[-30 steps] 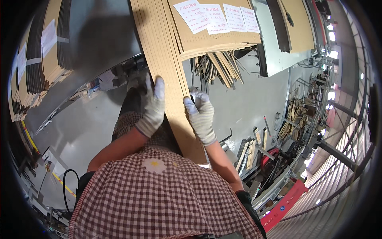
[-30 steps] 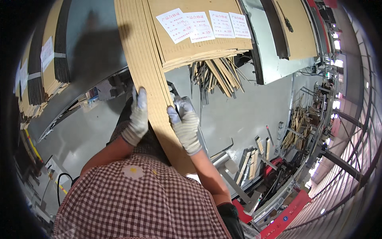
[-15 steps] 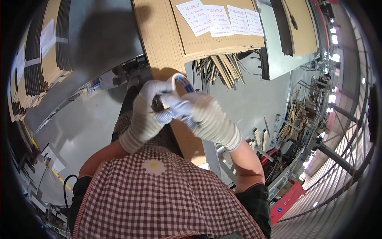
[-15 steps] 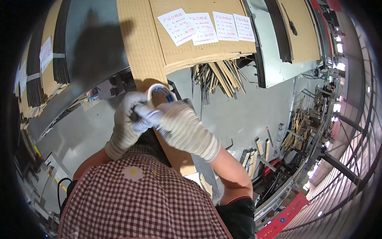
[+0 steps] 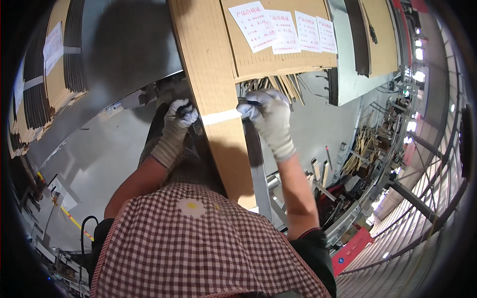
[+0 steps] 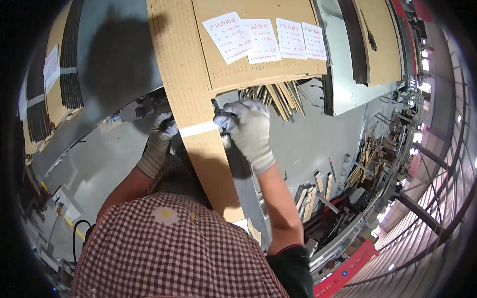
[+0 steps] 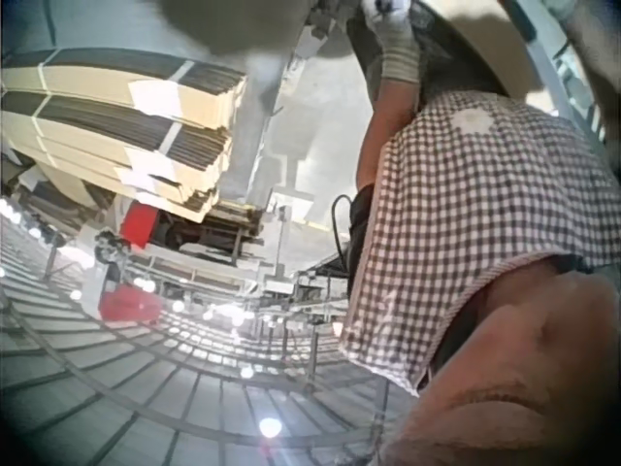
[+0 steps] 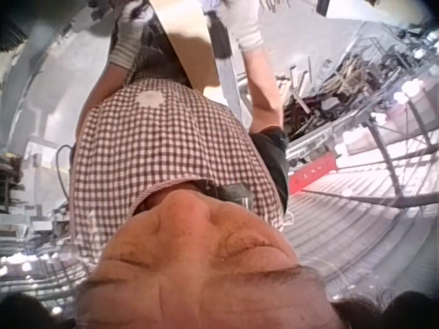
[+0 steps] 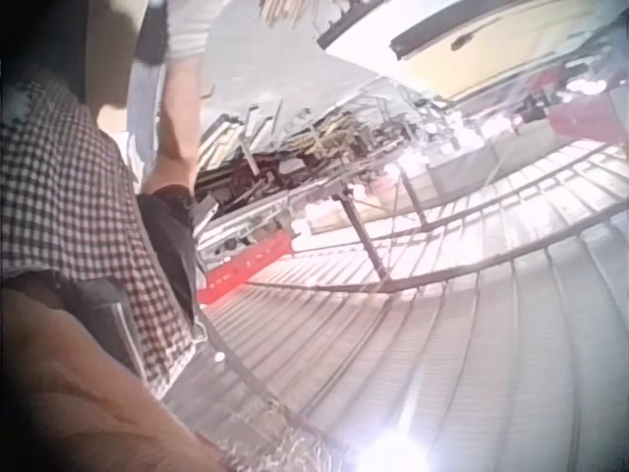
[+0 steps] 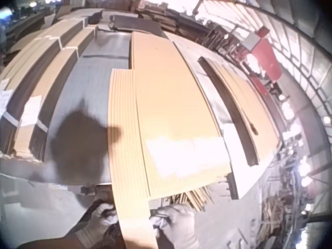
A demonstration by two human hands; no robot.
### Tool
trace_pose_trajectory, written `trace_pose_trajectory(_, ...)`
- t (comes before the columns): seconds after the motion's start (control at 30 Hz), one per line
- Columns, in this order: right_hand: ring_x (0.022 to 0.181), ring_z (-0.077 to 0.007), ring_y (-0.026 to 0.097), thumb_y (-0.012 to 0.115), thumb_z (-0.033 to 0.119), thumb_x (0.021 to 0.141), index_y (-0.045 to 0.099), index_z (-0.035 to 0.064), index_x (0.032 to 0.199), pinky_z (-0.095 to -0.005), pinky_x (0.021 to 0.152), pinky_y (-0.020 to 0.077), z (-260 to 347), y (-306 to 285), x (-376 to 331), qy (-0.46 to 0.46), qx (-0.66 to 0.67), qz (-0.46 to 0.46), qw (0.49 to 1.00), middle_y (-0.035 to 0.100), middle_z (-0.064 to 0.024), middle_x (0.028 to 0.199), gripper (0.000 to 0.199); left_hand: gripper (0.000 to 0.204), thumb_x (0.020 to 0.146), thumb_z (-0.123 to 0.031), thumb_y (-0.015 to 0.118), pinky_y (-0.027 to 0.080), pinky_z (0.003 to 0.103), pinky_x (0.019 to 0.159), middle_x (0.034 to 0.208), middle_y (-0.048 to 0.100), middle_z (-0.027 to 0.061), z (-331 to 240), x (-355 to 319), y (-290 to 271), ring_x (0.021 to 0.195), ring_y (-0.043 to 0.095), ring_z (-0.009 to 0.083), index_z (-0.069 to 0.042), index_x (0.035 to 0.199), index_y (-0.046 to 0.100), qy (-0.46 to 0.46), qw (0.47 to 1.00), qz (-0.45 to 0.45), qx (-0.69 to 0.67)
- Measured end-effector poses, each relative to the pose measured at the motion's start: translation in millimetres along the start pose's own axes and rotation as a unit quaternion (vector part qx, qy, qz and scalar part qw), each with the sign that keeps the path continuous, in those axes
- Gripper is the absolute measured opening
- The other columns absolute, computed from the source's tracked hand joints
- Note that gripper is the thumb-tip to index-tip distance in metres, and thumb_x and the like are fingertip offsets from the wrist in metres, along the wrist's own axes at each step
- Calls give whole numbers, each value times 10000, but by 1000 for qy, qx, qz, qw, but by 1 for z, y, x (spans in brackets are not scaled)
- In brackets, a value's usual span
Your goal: Wrapping bundles of wooden or composite slats in cardboard and securing them with tape using a manual dispenser.
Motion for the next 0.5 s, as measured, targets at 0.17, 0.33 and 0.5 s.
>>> trace_pose_trajectory(0.17,961,-364,611,846,191,765,594,19,1178,-468,877,501,70,20,-26,123,107,32,986,653,-162,1072,513,282,958,-40,628,565,289,901,1303,559,73,189,40,-46,1132,592,156,-100,1233,643,-166,983,43,-71)
trace_pose_trajectory(0.33,1104,-478,556,896,229,666,422,-2,1422,-535,922,494,81,55,-53,57,-96,-94,989,500,-305,1254,922,296,964,-66,625,569,310,915,1330,564,105,200,59,24,1154,601,184,-86,1259,635,-153,978,101,102)
trace_pose_trajectory(0.5,1102,-482,553,879,203,673,448,-4,1399,-532,922,494,83,58,-48,72,-99,-75,990,475,-314,1272,868,315,970,-92,623,573,331,929,1357,568,137,198,72,20,1177,610,212,-73,1285,626,-131,977,98,137)
Point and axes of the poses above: each hand's wrist, its own x-axis towards the middle knuckle, its own y-axis out of the palm, z = x × y, the point moved 10 cm from there along x, towards the middle knuckle
